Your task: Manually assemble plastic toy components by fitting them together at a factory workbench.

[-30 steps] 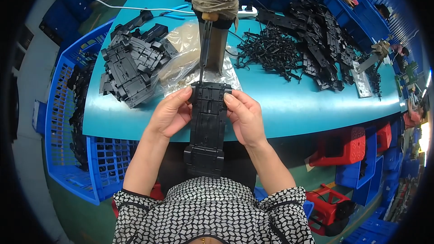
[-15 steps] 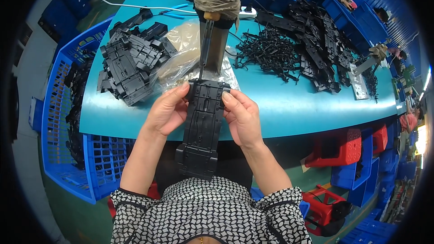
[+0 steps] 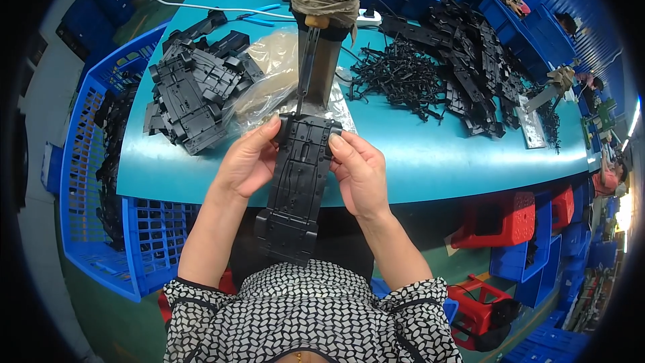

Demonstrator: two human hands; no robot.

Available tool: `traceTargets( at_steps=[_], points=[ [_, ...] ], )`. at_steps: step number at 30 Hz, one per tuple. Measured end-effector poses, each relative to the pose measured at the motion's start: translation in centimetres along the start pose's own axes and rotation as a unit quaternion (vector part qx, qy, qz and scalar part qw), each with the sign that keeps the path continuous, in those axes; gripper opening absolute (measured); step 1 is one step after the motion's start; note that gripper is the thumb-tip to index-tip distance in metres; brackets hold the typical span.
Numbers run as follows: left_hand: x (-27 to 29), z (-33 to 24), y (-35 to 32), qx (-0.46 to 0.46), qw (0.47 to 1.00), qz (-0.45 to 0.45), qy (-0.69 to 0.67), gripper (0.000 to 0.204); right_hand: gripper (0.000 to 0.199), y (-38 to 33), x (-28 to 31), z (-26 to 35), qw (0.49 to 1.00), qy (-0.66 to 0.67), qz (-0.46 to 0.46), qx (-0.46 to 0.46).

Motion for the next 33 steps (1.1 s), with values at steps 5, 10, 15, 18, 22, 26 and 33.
traceTargets(
  at_steps=[5, 10, 15, 18, 22, 26, 33],
  points=[
    [0.14, 0.06, -0.07, 0.001, 1.0, -0.003, -0.022, 0.023, 0.03, -0.08, 0.13, -0.27, 1.0, -0.015, -0.003, 0.008],
    [0.26, 0.13, 0.01, 0.002, 1.0, -0.001, -0.025, 0.022, 0.029, -0.19, -0.1, 0.02, 1.0, -0.014, -0.003, 0.01],
    [0.42, 0.07, -0.06, -0.001, 1.0, 0.001, -0.027, 0.021, 0.029, -0.22, -0.14, -0.1, 1.0, -0.015, -0.002, 0.011],
    [0.35, 0.17, 0.02, 0.001, 1.0, -0.002, -0.028, 0.021, 0.029, -0.34, -0.11, 0.13, 1.0, -0.018, -0.001, 0.016],
    [0.44, 0.11, 0.04, -0.001, 1.0, -0.008, -0.025, 0.021, 0.029, -0.37, -0.25, 0.24, 1.0, -0.015, -0.008, 0.016],
    [0.3, 0.06, -0.04, 0.002, 1.0, -0.007, -0.024, 0.021, 0.029, -0.32, -0.14, 0.11, 1.0, -0.018, -0.015, 0.018],
    [0.34, 0.02, 0.07, 0.0, 1.0, -0.008, -0.026, 0.021, 0.029, -0.24, -0.07, 0.13, 0.999, -0.022, -0.012, 0.02]
  ],
)
Point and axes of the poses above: each hand's wrist, its own y-axis towards the middle knuckle, its own x-axis out of the back of the hand, z = x × y, the point moved 8 cm from there along y, towards the middle knuckle, and after that the axes turned 10 degrees about -y, right-handed, at the moved point
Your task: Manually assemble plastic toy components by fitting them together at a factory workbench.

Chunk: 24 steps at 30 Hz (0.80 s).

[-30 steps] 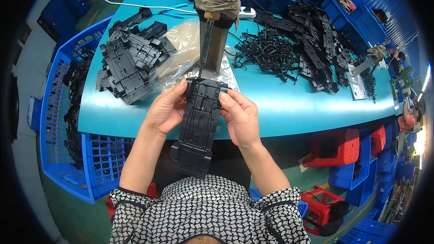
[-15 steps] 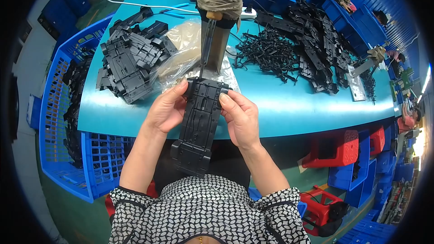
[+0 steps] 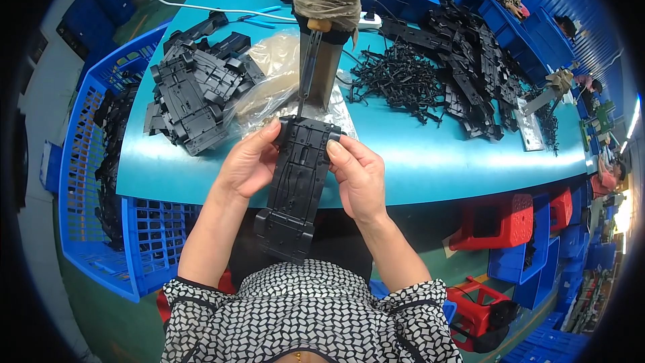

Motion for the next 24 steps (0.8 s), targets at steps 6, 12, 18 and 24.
traceTargets(
  at_steps=[6, 12, 18, 24],
  points=[
    [0.07, 0.17, 0.08, 0.003, 1.0, 0.007, -0.008, 0.021, 0.031, -0.02, 0.45, -0.33, 1.0, -0.015, -0.006, 0.005],
    [0.24, 0.13, 0.05, 0.004, 1.0, 0.02, -0.007, 0.021, 0.031, -0.2, 0.26, -0.17, 0.999, -0.029, -0.01, 0.013],
    [0.39, 0.19, 0.17, 0.007, 1.0, 0.03, -0.006, 0.02, 0.03, -0.23, 0.29, 0.09, 0.999, -0.047, -0.015, 0.02],
    [0.11, 0.19, 0.21, 0.007, 1.0, 0.028, -0.011, 0.021, 0.03, -0.08, 0.54, -0.13, 0.998, -0.053, -0.021, 0.024]
  ],
)
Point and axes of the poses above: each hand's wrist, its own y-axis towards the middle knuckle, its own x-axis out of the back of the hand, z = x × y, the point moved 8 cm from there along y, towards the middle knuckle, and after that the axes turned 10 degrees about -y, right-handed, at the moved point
